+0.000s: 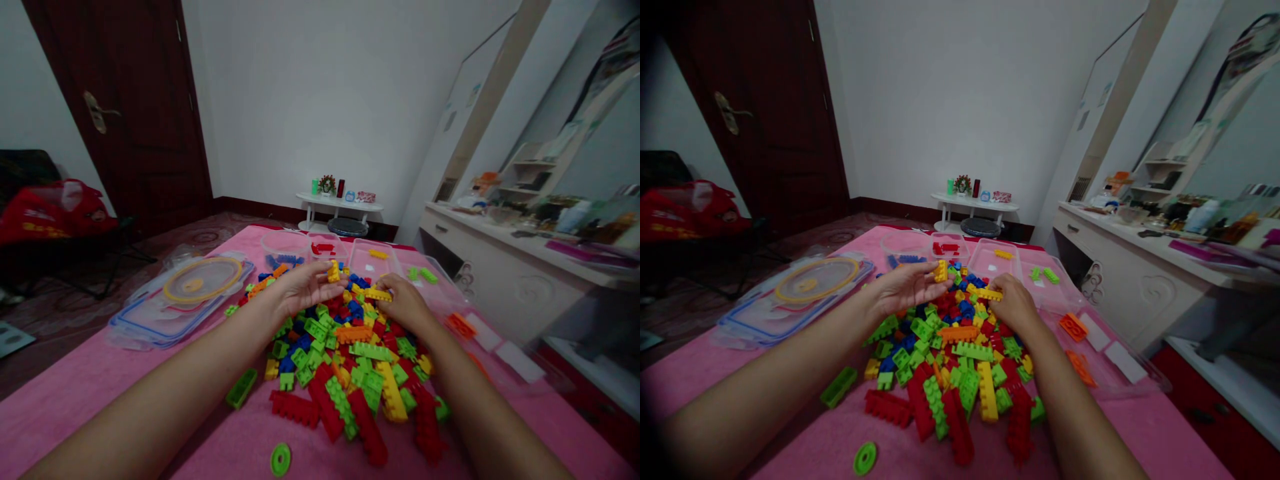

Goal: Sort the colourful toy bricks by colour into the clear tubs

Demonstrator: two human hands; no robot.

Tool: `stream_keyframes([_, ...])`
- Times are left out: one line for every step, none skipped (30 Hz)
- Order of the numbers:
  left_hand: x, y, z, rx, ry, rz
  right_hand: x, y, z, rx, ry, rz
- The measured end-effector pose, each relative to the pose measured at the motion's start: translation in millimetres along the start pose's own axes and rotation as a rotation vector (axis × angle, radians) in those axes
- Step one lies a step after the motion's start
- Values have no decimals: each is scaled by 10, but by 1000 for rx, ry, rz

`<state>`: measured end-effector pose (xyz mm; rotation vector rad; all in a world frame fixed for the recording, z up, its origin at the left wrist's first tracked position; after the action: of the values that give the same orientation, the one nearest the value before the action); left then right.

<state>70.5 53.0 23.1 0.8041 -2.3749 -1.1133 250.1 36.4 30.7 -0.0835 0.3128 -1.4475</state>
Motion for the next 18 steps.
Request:
stream_keyframes([-9,-21,3,18,0,4,3,10,-6,4,-3,-8])
stream_keyframes([-16,-37,3,28,-4,6,10,16,-15,5,-5,-9])
stream_keyframes([-23,-50,0,31,-10,6,20,16,-22,3,-2,-2])
stream_keyframes([-29,-59,-5,30,-19,3,32,5,-25,0,4,15])
stream_keyframes([-32,-65,-13,26,-29,-1,43,-16,-29,0,6,41])
stream_keyframes([-34,-71,-19,20,-37,-4,53,-42,-35,4,1,68])
stream_keyframes([-33,-76,-24,13,-41,-5,58,-64,-35,9,-6,85])
stream_keyframes([-31,-80,-27,4,-41,-6,60,-81,-27,8,-13,91])
stream_keyframes([-28,-82,-27,-6,-37,-9,60,-96,-1,-8,-12,89])
stream_keyframes([-24,-82,-23,-17,-26,-14,60,-115,49,-44,3,84])
stream_keyframes([-21,-83,-15,-26,-11,-18,64,-138,125,-107,36,79])
stream_keyframes([-20,-85,-6,-32,3,-24,74,-167,218,-195,81,75])
stream_keyframes([-20,-88,2,-35,16,-30,85,-208,304,-300,118,78])
stream_keyframes([-23,-93,7,-36,24,-37,95,-264,371,-421,134,90])
stream_keyframes([-29,-103,7,-33,24,-40,102,-336,417,-548,131,108])
stream_keyframes([-37,-124,-1,-28,15,-32,107,-423,440,-677,109,131])
stream_keyframes([-48,-153,-19,-17,-5,-18,114,-515,449,-798,80,152])
stream_keyframes([-58,-190,-48,1,-35,3,124,-602,449,-908,53,169])
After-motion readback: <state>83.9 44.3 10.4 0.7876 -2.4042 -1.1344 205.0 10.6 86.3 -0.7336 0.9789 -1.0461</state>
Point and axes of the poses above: each hand's wrist, its own x-axis away from the middle knuckle, its own z-axis out of the back of the hand, y = z × x, the point moved 10 cm from there along -x, towards the middle knuckle, and after that the axes turned 14 degrees about -y, right-handed, at the moved point
